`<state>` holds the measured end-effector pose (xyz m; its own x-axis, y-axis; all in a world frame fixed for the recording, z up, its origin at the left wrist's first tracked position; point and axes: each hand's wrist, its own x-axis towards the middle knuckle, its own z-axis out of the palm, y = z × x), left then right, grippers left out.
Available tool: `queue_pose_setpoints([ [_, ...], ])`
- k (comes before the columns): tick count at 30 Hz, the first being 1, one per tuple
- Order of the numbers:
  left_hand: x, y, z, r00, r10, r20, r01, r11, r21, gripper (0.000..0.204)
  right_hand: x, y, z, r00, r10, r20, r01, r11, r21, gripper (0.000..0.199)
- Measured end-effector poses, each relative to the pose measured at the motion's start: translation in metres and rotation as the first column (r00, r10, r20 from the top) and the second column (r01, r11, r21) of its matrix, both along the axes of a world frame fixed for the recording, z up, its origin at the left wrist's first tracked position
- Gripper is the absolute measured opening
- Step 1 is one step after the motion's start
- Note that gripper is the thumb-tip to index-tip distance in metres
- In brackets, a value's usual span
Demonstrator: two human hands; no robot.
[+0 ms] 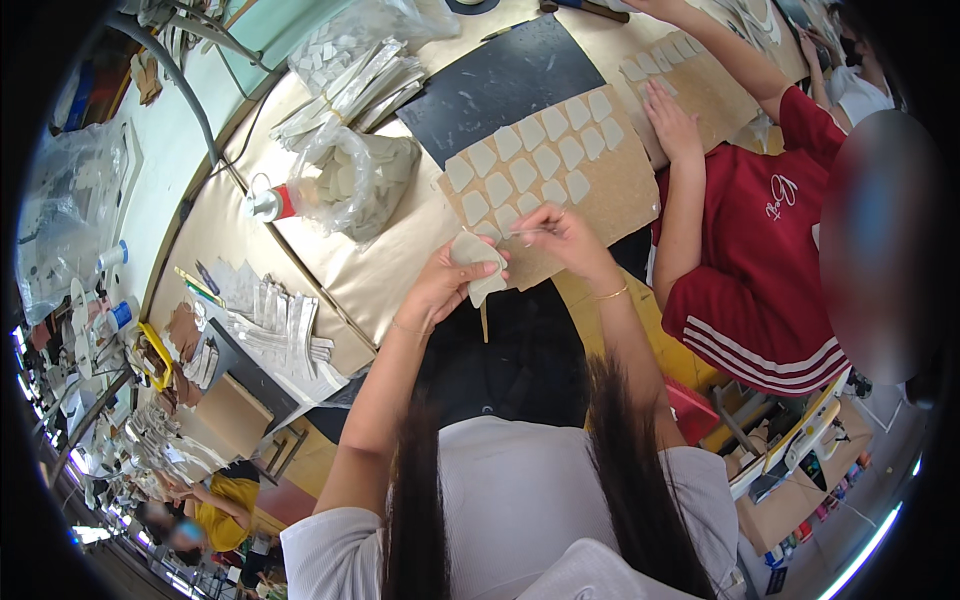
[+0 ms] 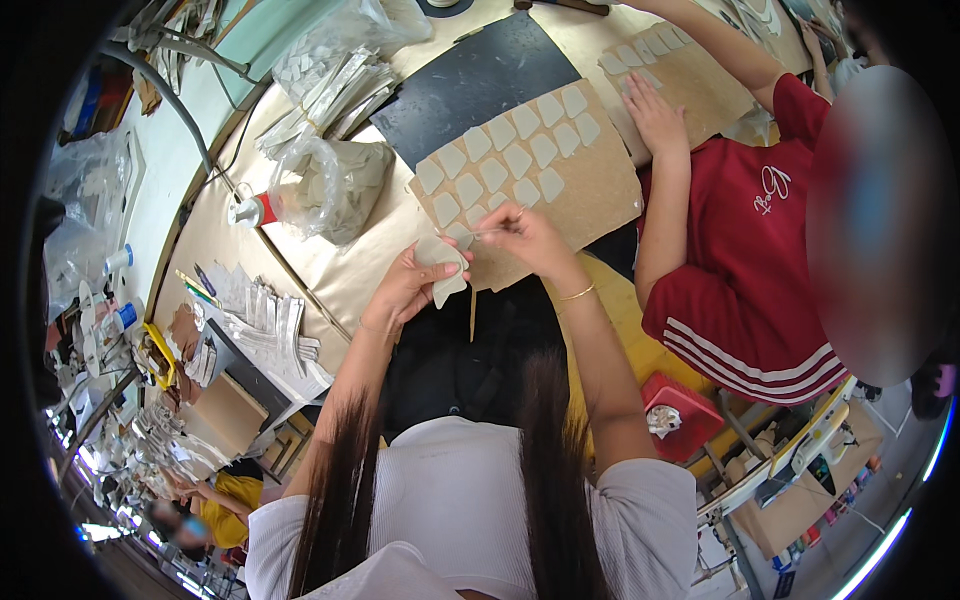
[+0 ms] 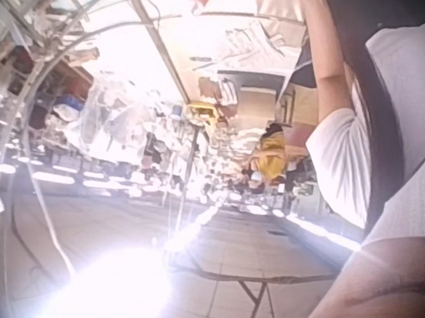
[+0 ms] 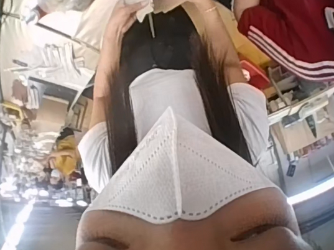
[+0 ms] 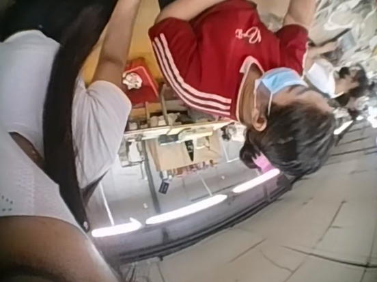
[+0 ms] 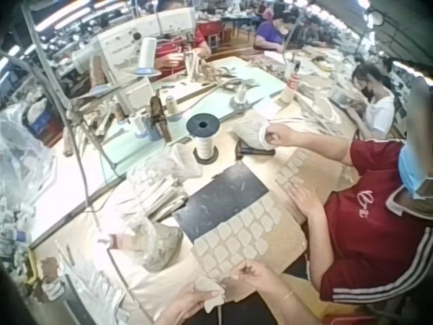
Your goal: The person arranges small white fabric pieces on a board, applies liquid from a squeeze bottle to the pieces, and then handles bundles of white fabric strips. The person works at a table in a workshop setting with other workers nearby.
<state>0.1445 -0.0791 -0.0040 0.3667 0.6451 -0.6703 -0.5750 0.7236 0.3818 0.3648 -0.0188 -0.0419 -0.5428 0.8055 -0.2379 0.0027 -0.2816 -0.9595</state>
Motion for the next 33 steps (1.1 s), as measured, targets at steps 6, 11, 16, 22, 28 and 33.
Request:
queue_pose_setpoints([
  [6,0.001,-0.002,-0.003,0.999,0.027,-0.040,-0.030,0.997,-0.068,0.034,0.062,0.041,-0.015,0.744,-0.384,0.547,0.368,0.919,0.144,0.022],
  [11,0.001,-0.006,-0.011,0.999,0.028,-0.020,-0.028,0.999,-0.034,0.033,0.073,0.051,-0.020,0.600,-0.406,0.689,0.362,0.906,0.219,0.022],
  [16,0.001,-0.007,-0.006,0.999,0.030,-0.035,-0.032,0.998,-0.047,0.034,0.070,0.053,-0.016,0.516,-0.430,0.740,0.270,0.902,0.336,0.023],
  [22,0.005,-0.004,0.000,0.993,0.043,-0.113,-0.047,0.998,-0.030,0.043,0.068,0.051,-0.026,0.394,-0.473,0.788,0.155,0.879,0.450,0.022],
  [28,0.008,-0.005,-0.005,0.941,-0.102,-0.323,0.149,0.981,0.124,0.058,0.038,0.047,-0.008,0.406,-0.500,0.765,-0.151,0.789,0.595,0.018],
  [33,0.013,-0.016,-0.029,0.833,-0.081,-0.547,0.307,0.891,0.336,0.079,-0.049,0.014,0.036,0.860,0.140,0.490,-0.159,0.987,-0.003,0.018],
])
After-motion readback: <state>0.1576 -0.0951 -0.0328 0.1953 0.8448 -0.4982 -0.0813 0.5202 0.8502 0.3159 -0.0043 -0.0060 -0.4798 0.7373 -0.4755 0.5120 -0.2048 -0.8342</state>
